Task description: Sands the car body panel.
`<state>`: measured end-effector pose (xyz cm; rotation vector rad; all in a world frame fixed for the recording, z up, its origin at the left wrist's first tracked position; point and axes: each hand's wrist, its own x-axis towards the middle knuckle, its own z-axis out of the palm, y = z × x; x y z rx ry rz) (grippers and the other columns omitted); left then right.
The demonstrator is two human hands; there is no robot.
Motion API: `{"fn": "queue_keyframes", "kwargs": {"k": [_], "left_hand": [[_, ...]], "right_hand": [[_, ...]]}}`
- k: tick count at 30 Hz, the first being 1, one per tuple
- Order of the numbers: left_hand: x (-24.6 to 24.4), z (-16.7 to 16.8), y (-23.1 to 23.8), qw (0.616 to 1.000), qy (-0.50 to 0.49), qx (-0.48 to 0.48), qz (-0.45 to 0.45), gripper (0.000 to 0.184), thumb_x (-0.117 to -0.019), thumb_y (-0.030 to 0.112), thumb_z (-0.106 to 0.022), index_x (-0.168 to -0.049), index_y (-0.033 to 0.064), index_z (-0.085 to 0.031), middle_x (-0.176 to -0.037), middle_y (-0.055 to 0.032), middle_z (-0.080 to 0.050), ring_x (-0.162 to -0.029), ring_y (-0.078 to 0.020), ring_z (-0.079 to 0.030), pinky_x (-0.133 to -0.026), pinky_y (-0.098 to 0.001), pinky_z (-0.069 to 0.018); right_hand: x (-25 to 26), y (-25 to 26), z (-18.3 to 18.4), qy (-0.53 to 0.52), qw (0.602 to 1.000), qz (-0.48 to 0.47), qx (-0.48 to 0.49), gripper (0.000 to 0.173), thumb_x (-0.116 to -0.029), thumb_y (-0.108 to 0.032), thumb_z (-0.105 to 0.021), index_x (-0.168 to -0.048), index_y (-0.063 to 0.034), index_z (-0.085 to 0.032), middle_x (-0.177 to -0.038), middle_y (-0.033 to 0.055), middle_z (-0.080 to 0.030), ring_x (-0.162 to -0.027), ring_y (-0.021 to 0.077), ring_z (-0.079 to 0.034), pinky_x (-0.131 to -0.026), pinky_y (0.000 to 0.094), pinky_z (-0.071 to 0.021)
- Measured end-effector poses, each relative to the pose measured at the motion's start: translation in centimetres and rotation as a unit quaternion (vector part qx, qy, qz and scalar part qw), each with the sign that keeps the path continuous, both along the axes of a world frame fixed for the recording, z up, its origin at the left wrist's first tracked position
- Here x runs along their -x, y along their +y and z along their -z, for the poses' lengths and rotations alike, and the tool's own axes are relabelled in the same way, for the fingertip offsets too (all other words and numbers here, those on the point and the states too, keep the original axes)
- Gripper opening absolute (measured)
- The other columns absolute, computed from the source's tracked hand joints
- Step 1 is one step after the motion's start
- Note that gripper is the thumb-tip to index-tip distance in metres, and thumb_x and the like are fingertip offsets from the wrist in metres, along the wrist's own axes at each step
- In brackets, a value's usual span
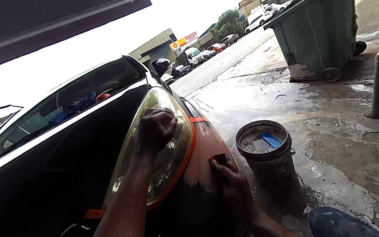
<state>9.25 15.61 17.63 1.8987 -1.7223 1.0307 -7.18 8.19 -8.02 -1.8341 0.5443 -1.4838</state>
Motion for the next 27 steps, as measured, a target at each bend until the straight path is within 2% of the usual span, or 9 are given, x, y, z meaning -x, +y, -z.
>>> {"fn": "queue_keyframes", "kwargs": {"k": [3, 7, 11, 15, 17, 20, 22, 26, 27], "left_hand": [[0.4, 0.1, 0.3, 1.000, -0.004, -0.022, -0.004, 0.026, -0.0934, 0.034, -0.065, -0.091, 0.0115, -0.078, -0.115, -0.0056, -0.075, -0.120, -0.0232, -0.066, -0.104, -0.0466, -0.0496], [1.1, -0.1, 0.7, 0.999, -0.001, -0.038, -0.023, 0.028, -0.0948, 0.033, -0.064, -0.095, 0.0085, -0.077, -0.116, -0.0089, -0.075, -0.121, -0.0259, -0.065, -0.107, -0.0447, -0.0470], [1.5, -0.3, 0.4, 0.998, -0.017, -0.044, -0.031, 0.027, -0.0954, 0.031, -0.063, -0.093, 0.0078, -0.076, -0.114, -0.0083, -0.076, -0.120, -0.0256, -0.065, -0.106, -0.0419, -0.0457], [1.7, -0.4, 0.7, 0.997, -0.025, -0.062, -0.037, 0.029, -0.0955, 0.033, -0.062, -0.096, 0.0077, -0.076, -0.115, -0.0097, -0.075, -0.121, -0.0252, -0.064, -0.109, -0.0410, -0.0436], [1.7, -0.5, 0.4, 0.997, -0.030, -0.056, -0.038, 0.029, -0.0954, 0.033, -0.061, -0.095, 0.0073, -0.075, -0.113, -0.0098, -0.076, -0.120, -0.0256, -0.065, -0.108, -0.0410, -0.0437], [1.6, -0.3, 0.3, 0.997, -0.034, -0.055, -0.036, 0.029, -0.0946, 0.034, -0.062, -0.092, 0.0082, -0.075, -0.113, -0.0089, -0.076, -0.119, -0.0261, -0.065, -0.107, -0.0419, -0.0447], [1.5, -0.2, 0.5, 0.998, -0.034, -0.052, -0.027, 0.028, -0.0948, 0.033, -0.063, -0.092, 0.0074, -0.074, -0.113, -0.0104, -0.075, -0.120, -0.0277, -0.065, -0.107, -0.0430, -0.0454], [1.3, 0.3, 0.4, 0.995, -0.069, -0.057, -0.040, 0.032, -0.0950, 0.040, -0.063, -0.098, 0.0111, -0.076, -0.120, -0.0076, -0.073, -0.124, -0.0265, -0.062, -0.105, -0.0474, -0.0464], [1.5, 0.8, 0.3, 0.994, -0.082, -0.053, -0.052, 0.035, -0.0947, 0.043, -0.062, -0.102, 0.0123, -0.076, -0.123, -0.0071, -0.072, -0.126, -0.0271, -0.061, -0.103, -0.0509, -0.0456]], "right_hand": [[1.0, 0.3, 2.0, -0.012, 0.999, -0.009, 0.029, 0.034, -0.0955, -0.013, -0.061, -0.122, -0.0267, -0.078, -0.098, 0.0025, -0.071, -0.082, 0.0111, -0.068, -0.072, 0.0302, -0.0605], [-0.7, -4.3, -2.7, 0.009, 0.997, -0.042, -0.056, 0.026, -0.1001, -0.014, -0.062, -0.121, -0.0181, -0.078, -0.105, 0.0055, -0.074, -0.095, 0.0194, -0.068, -0.084, 0.0429, -0.0552], [2.1, 2.3, 1.6, 0.000, 0.999, -0.034, 0.033, 0.036, -0.0999, -0.017, -0.061, -0.133, -0.0238, -0.071, -0.102, 0.0036, -0.065, -0.081, 0.0102, -0.062, -0.067, 0.0275, -0.0559], [0.0, -3.1, -1.2, -0.028, 0.998, -0.054, -0.017, 0.025, -0.0987, -0.011, -0.063, -0.118, -0.0145, -0.078, -0.099, 0.0050, -0.074, -0.090, 0.0142, -0.065, -0.082, 0.0324, -0.0528], [0.0, -3.4, -2.9, -0.003, 0.997, -0.045, -0.055, 0.024, -0.1012, -0.016, -0.062, -0.119, -0.0170, -0.078, -0.102, 0.0027, -0.075, -0.095, 0.0142, -0.066, -0.087, 0.0354, -0.0521], [2.1, 2.5, -0.2, -0.005, 0.999, -0.037, 0.018, 0.034, -0.1006, -0.015, -0.061, -0.132, -0.0209, -0.072, -0.103, 0.0040, -0.065, -0.085, 0.0118, -0.063, -0.069, 0.0287, -0.0557], [1.4, 1.5, 1.4, -0.024, 0.999, -0.032, 0.032, 0.032, -0.0984, -0.016, -0.065, -0.128, -0.0237, -0.075, -0.100, 0.0018, -0.067, -0.082, 0.0091, -0.063, -0.068, 0.0257, -0.0554], [-1.2, -12.0, -1.1, 0.070, 0.980, -0.019, -0.185, 0.022, -0.1023, -0.019, -0.062, -0.117, -0.0135, -0.078, -0.111, 0.0126, -0.072, -0.106, 0.0296, -0.067, -0.094, 0.0545, -0.0521], [-1.0, -15.5, -1.1, 0.094, 0.977, -0.011, -0.193, 0.023, -0.1036, -0.020, -0.060, -0.117, -0.0120, -0.077, -0.112, 0.0146, -0.071, -0.107, 0.0324, -0.066, -0.094, 0.0583, -0.0505]]}}
